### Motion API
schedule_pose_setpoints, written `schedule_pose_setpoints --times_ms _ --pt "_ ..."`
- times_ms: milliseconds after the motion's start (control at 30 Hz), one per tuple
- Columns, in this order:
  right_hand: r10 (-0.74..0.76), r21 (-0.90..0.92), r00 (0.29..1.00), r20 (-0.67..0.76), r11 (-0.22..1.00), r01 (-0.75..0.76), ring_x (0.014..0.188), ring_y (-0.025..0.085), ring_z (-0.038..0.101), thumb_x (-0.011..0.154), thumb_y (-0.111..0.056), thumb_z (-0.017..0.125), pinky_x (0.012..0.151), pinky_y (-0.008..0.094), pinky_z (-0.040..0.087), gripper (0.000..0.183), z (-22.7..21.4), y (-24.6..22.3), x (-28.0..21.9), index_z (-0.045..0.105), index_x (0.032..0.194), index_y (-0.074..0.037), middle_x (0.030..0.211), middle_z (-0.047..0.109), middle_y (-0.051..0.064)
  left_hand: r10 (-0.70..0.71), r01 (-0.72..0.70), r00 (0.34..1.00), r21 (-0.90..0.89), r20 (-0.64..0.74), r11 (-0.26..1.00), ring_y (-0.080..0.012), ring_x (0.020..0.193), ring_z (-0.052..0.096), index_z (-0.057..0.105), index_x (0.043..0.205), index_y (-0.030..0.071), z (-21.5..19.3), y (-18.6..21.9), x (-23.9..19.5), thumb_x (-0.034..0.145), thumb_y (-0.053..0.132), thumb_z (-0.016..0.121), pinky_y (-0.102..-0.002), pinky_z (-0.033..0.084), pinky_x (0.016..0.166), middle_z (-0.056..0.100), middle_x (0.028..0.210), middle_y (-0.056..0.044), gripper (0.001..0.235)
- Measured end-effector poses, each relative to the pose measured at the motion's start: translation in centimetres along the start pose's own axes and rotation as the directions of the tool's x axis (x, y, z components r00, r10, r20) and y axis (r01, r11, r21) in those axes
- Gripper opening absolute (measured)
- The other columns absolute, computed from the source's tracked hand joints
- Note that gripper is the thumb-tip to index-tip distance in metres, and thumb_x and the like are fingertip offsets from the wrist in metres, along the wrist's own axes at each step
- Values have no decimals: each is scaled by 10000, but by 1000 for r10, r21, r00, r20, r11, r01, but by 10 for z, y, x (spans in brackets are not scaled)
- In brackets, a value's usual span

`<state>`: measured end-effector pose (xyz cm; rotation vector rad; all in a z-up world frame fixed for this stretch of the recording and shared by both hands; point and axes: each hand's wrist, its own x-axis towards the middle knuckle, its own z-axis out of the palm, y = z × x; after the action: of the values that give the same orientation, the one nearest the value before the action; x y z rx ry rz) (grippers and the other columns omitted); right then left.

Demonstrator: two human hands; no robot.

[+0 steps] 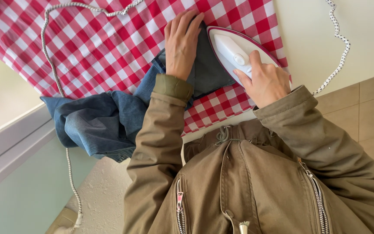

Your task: The person plugs in an iron and irons a red and white checkered cloth on a table. They then pick up a pair of blue jeans, fold the hem, and iron the folded edge of the jeans on the same table.

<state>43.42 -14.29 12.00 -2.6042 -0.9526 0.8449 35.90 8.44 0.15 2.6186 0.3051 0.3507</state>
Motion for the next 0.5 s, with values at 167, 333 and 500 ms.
schedule_pose_setpoints --times_ms 167,333,500 --pt "-21 5 1000 -15 1000 21 577 379 721 1060 -346 685 505 483 588 439 2 4 0 520 1154 50 689 686 271 34 -35 999 -126 -9 991 -251 1111 585 694 1104 86 -4 -8 21 942 45 750 -397 529 977 611 1145 -22 177" --pt "-33 31 999 -42 999 35 576 372 721 1056 -351 689 509 478 590 452 3 4 2 518 1161 54 673 681 274 105 -104 995 -133 -4 986 -241 1042 609 703 1015 68 -4 -14 22 871 -1 750 -368 568 899 612 1093 -16 166" --pt "-66 42 997 -36 997 67 575 352 729 1082 -340 675 477 445 594 427 7 9 9 520 1165 49 709 685 287 54 -53 999 -277 -5 959 -250 1060 627 701 1014 75 -17 -12 29 862 -52 743 -362 595 879 614 1125 -47 202"
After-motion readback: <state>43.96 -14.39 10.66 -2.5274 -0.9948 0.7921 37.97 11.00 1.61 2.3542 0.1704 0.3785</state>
